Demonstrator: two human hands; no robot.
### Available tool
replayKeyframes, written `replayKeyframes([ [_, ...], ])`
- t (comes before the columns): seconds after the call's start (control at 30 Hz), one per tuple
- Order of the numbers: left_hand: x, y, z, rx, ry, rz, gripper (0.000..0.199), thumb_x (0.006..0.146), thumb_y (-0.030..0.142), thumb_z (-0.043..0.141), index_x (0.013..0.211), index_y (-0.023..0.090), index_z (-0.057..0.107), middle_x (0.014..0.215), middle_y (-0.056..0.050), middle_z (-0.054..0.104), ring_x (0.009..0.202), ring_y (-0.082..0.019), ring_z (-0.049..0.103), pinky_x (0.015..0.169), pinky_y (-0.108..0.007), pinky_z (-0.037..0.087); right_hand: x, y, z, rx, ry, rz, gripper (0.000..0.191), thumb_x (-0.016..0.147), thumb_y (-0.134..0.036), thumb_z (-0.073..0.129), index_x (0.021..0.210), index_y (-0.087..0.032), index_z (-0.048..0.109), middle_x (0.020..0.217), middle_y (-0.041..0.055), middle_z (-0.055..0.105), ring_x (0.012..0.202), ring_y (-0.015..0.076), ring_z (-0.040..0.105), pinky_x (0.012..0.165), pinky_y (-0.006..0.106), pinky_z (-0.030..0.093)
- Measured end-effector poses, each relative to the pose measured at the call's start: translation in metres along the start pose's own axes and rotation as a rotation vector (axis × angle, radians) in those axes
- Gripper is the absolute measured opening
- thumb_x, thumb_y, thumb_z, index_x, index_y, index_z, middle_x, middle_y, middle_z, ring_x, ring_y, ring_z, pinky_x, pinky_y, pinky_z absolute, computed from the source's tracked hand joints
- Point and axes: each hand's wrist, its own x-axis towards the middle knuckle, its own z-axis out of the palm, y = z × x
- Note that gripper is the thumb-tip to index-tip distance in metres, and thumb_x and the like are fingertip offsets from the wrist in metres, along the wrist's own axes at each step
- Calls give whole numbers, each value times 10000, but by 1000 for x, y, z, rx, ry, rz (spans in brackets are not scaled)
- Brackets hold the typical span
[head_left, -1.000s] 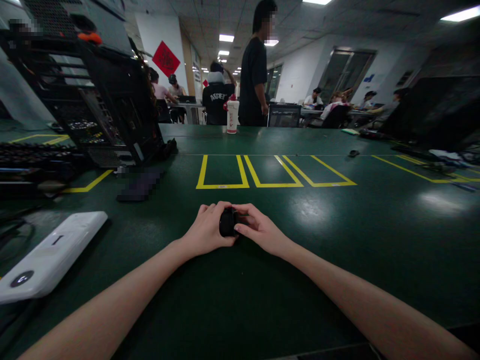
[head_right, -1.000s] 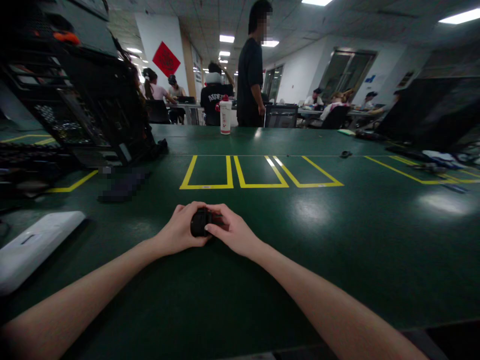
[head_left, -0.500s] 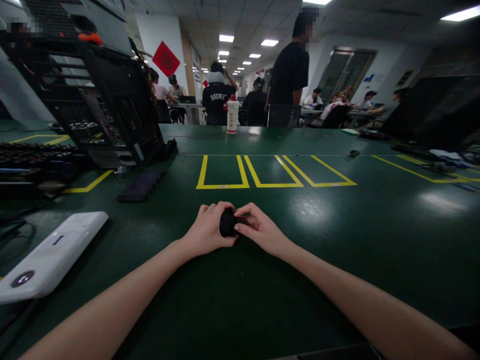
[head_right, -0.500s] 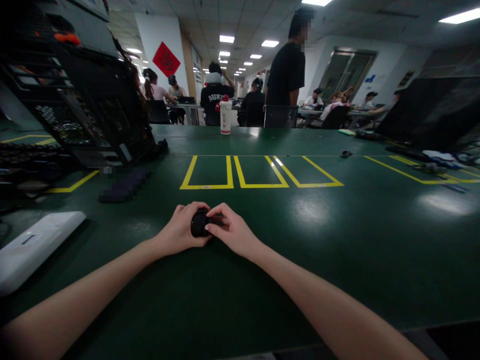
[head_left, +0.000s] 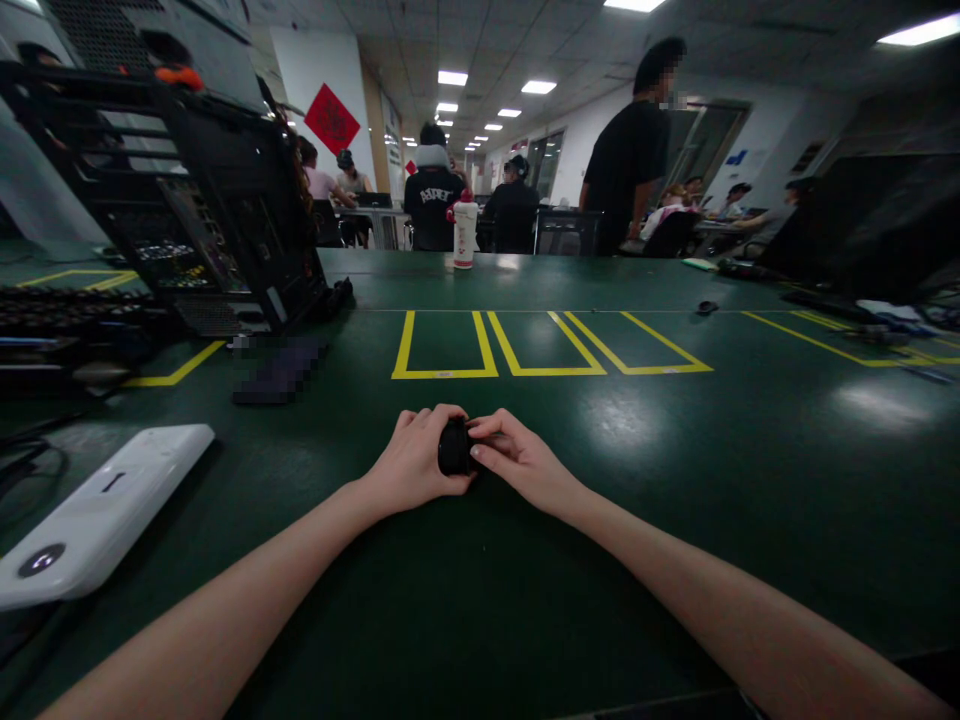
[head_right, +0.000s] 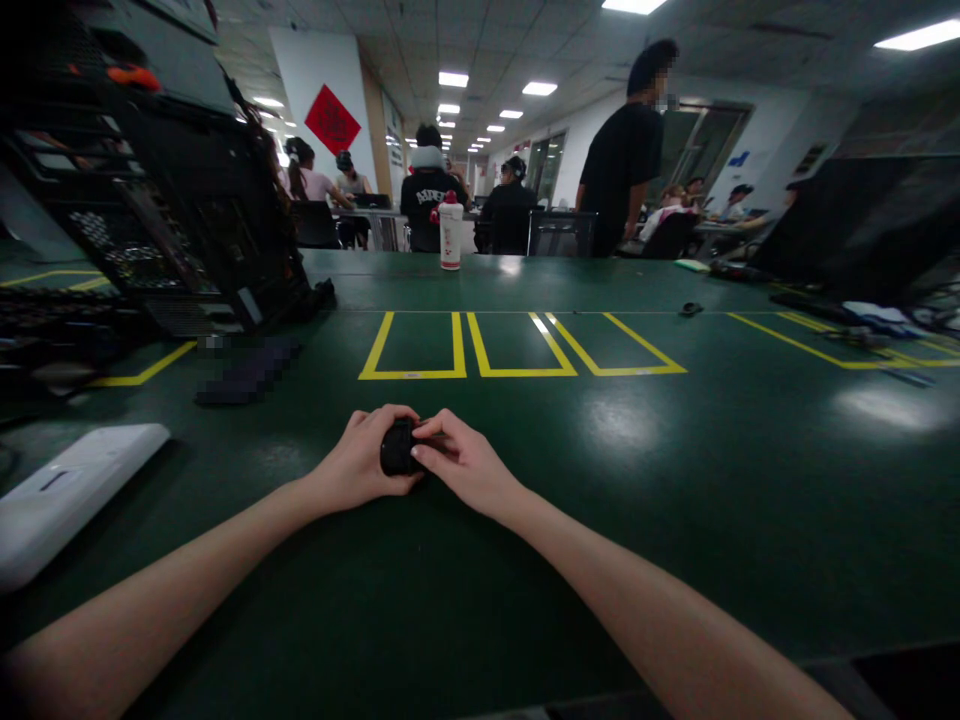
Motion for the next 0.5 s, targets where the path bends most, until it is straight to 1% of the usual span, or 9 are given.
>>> replayKeyframes([
  [0.03, 0, -1, 1, 6, 14, 3, 523, 629, 336, 649, 1071, 220, 394, 1018, -39, 527, 926, -240, 513, 824, -383, 321, 1, 2, 0, 1, 7, -8, 120, 808, -197, 510, 926, -208, 489, 1026, 13, 461, 981, 153, 551, 848, 339, 489],
  [0.1, 0, -2, 3, 12, 20, 7, 519, 630, 337, 646, 1070, 217, 398, 1007, -38, 530, 916, -240, 517, 815, -380, 324, 2, 2, 0, 7, 8, -12, 166, 797, -185, 526, 953, -215, 475, 1032, 16, 467, 990, 158, 546, 847, 343, 489],
  [0.2, 0, -3, 4, 9, 4, 8, 534, 646, 352, 634, 1099, 214, 386, 1008, -46, 531, 923, -244, 516, 812, -380, 329, 2, -3, 0, 9, -13, 16, 316, 793, -169, 529, 1082, -232, 421, 1119, 39, 458, 1068, 170, 503, 899, 362, 458],
  [0.23, 0, -3, 3, 8, 4, 7, 543, 648, 353, 633, 1108, 214, 380, 1010, -48, 531, 926, -245, 515, 816, -382, 328, 2, -5, -1, 3, -28, 41, 333, 800, -171, 520, 1108, -230, 411, 1145, 47, 452, 1099, 175, 484, 921, 369, 442],
  [0.3, 0, -3, 2, 7, 4, 5, 544, 647, 353, 635, 1107, 216, 378, 1010, -46, 530, 929, -245, 513, 822, -384, 325, 0, -8, -2, 16, -58, 84, 316, 813, -180, 501, 1113, -222, 413, 1152, 53, 460, 1116, 178, 476, 936, 379, 429],
  [0.37, -1, -2, 1, 9, -1, 2, 532, 646, 349, 635, 1095, 214, 383, 1001, -45, 528, 920, -241, 512, 823, -383, 324, -1, -8, -3, 53, -81, 105, 302, 807, -179, 510, 1092, -222, 417, 1136, 47, 476, 1092, 174, 500, 926, 383, 438],
  [0.5, -1, -2, -1, 9, -28, 7, 510, 655, 346, 625, 1087, 211, 389, 1002, -46, 524, 915, -236, 512, 820, -377, 325, -2, -3, -4, 106, -84, 97, 283, 778, -184, 558, 1030, -222, 434, 1112, 31, 486, 1037, 166, 539, 904, 382, 457],
])
